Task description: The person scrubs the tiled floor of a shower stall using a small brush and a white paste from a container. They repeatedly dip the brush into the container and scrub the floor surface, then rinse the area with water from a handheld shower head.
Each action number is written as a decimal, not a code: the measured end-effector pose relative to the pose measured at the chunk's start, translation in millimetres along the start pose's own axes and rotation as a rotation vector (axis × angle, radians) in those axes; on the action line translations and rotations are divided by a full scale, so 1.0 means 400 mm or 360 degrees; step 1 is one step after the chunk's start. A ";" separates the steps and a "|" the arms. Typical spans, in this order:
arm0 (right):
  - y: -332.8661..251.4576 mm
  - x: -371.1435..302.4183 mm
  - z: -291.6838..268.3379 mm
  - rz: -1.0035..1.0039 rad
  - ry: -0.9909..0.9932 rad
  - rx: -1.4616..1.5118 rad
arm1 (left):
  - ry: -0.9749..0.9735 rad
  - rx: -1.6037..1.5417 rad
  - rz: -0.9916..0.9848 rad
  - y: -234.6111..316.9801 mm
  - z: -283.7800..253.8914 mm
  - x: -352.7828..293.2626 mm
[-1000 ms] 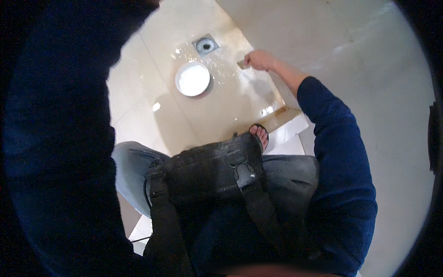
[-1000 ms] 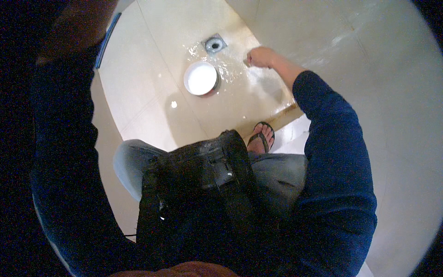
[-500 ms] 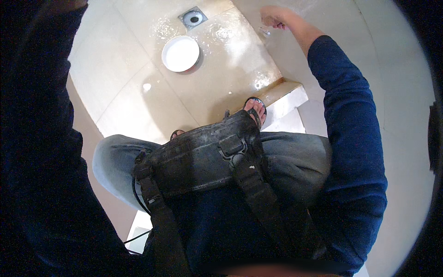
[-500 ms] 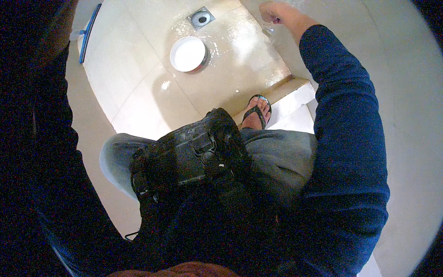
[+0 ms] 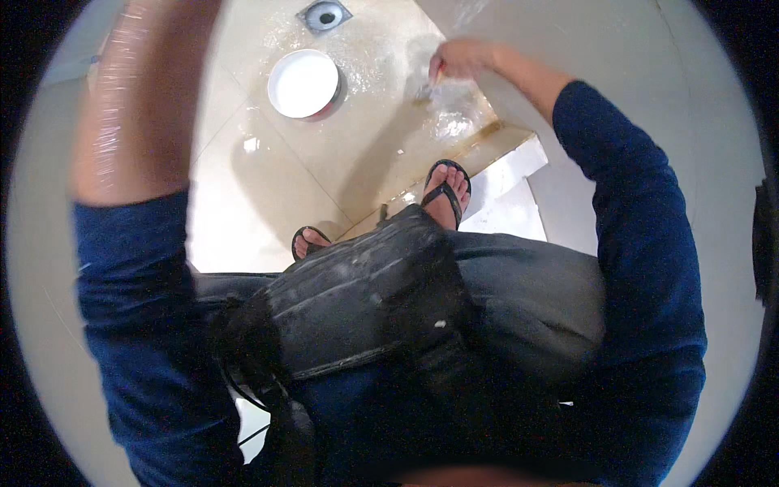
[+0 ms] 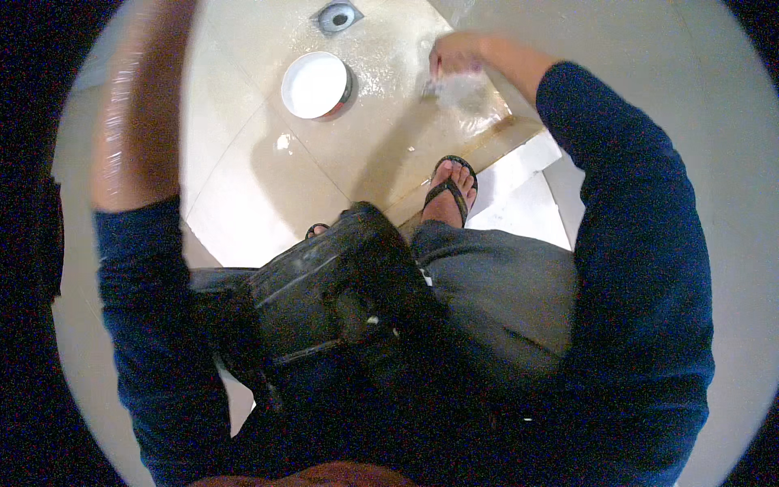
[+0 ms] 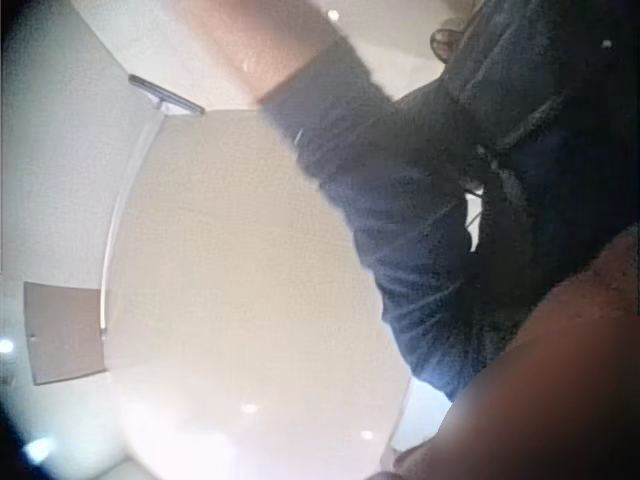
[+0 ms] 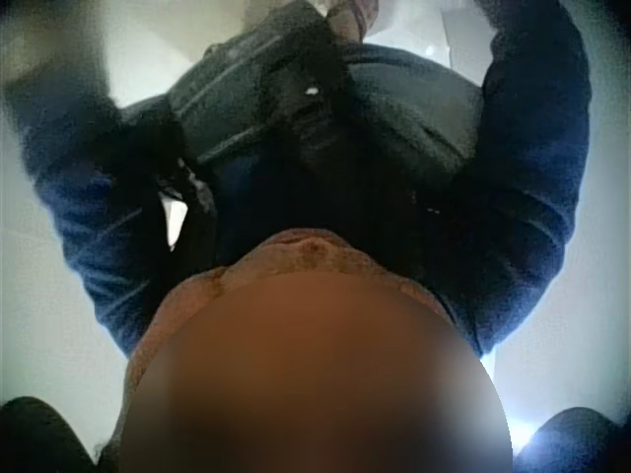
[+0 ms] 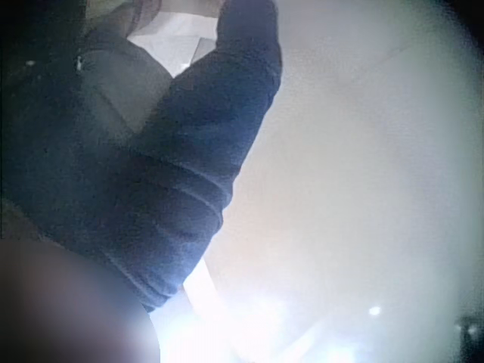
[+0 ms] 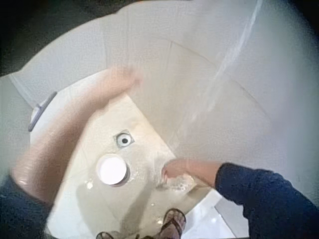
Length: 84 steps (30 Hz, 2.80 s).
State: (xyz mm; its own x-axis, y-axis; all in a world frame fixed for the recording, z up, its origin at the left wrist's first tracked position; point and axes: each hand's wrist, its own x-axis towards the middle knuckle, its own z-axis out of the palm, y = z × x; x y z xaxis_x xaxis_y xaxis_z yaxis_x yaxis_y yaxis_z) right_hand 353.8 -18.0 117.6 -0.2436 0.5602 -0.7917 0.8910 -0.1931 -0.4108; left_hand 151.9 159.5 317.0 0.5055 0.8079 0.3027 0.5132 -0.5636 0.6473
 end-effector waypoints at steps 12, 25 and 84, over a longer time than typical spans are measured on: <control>-0.135 0.100 0.175 -0.0172 0.0706 -0.0729 | -0.0013 -0.0680 -0.2365 -0.525 0.225 -0.671; -0.036 0.103 0.231 -0.0260 0.0689 -0.0940 | -0.0094 -0.1116 -0.2454 -0.634 0.273 -0.747; -0.123 -0.167 -0.184 0.0320 0.1114 -0.0409 | -0.0396 -0.0865 -0.1934 -0.525 0.360 -0.630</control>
State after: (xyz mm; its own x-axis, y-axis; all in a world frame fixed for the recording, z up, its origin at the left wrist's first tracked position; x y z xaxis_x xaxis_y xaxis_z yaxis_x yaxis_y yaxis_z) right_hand 354.5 13.6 223.9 0.1550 0.9297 -0.3341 0.9743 -0.1998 -0.1041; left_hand 16.6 49.4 3.8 0.0730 0.6578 -0.7496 0.4141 0.6638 0.6228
